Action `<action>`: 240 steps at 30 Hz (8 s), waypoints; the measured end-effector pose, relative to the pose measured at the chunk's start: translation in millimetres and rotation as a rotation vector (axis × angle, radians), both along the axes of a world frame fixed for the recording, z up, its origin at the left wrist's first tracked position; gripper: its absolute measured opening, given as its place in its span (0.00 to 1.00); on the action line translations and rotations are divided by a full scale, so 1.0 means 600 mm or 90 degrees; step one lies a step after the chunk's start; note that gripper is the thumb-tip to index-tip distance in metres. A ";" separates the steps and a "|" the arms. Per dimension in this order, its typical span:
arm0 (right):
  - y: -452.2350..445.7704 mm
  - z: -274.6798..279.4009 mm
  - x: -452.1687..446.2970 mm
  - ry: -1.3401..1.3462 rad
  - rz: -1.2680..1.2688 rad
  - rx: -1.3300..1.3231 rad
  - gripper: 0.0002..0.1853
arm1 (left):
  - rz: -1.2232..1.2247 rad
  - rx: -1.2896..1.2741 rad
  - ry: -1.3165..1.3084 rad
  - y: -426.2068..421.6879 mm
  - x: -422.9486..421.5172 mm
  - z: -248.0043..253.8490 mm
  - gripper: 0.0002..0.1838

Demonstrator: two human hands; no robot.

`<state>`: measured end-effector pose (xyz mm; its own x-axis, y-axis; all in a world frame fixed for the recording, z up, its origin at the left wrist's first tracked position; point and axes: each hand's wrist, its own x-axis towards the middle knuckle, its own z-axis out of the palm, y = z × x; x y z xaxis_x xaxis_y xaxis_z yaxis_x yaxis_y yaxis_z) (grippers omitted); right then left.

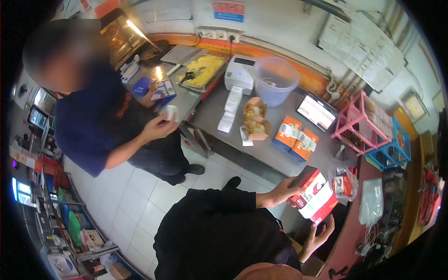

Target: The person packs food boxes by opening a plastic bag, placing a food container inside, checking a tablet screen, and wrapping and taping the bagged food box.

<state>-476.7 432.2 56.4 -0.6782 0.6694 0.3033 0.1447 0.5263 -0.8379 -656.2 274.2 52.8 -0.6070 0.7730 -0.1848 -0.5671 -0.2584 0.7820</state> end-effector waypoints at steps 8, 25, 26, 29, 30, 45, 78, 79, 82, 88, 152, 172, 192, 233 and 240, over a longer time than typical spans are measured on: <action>-0.058 0.082 -0.240 0.076 0.231 0.108 0.46 | 0.142 0.037 -0.031 -0.139 -0.090 -0.051 0.30; -0.198 0.125 -0.392 -0.174 0.386 0.322 0.54 | 0.168 0.067 -0.007 -0.212 -0.230 -0.035 0.28; -0.205 0.128 -0.392 -0.180 0.382 0.320 0.54 | 0.161 0.055 0.034 -0.206 -0.229 -0.042 0.28; -0.226 0.126 -0.390 -0.253 0.366 0.299 0.58 | 0.085 0.014 0.033 -0.216 -0.228 -0.031 0.28; -0.231 0.116 -0.389 -0.257 0.357 0.294 0.58 | 0.027 -0.015 -0.003 -0.221 -0.230 -0.025 0.28; -0.251 0.029 -0.313 -0.075 0.180 -0.088 0.58 | 0.070 -0.131 0.230 -0.205 -0.289 -0.029 0.47; -0.171 -0.043 -0.309 -0.089 0.129 0.027 0.51 | 0.670 0.509 0.355 -0.501 -0.494 0.334 0.44; -0.169 -0.037 -0.312 -0.111 0.133 0.054 0.51 | 0.663 0.485 0.363 -0.497 -0.495 0.333 0.43; -0.167 -0.024 -0.332 -0.111 0.146 0.100 0.50 | 0.635 0.408 0.377 -0.480 -0.500 0.327 0.43; -0.180 -0.001 -0.348 -0.113 0.133 0.037 0.53 | 0.629 0.253 0.371 -0.429 -0.554 0.292 0.43; -0.194 -0.025 -0.326 -0.204 0.136 0.096 0.48 | 0.545 -1.239 0.545 -0.804 -0.747 -0.239 0.23; -0.155 -0.036 -0.327 -0.142 0.154 0.126 0.47 | 0.245 -0.257 0.334 -0.241 -0.339 -0.213 0.30; 0.295 -0.043 0.116 -0.318 -0.193 -0.008 0.49 | -0.345 -0.263 0.108 0.328 0.012 -0.188 0.27; 0.745 -0.138 -0.228 -0.132 0.497 0.144 0.38 | 0.353 -0.235 0.340 0.550 0.113 -0.105 0.56; 0.751 -0.213 -0.188 -0.257 0.290 -0.232 0.22 | 0.388 -0.404 0.199 0.531 0.124 -0.161 0.47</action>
<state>-589.6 882.7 -71.1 -0.9271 0.3035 -0.2200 0.3132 0.3046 -0.8995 -581.8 592.5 -43.8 -0.9678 0.1146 -0.2240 -0.2149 0.0861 0.9728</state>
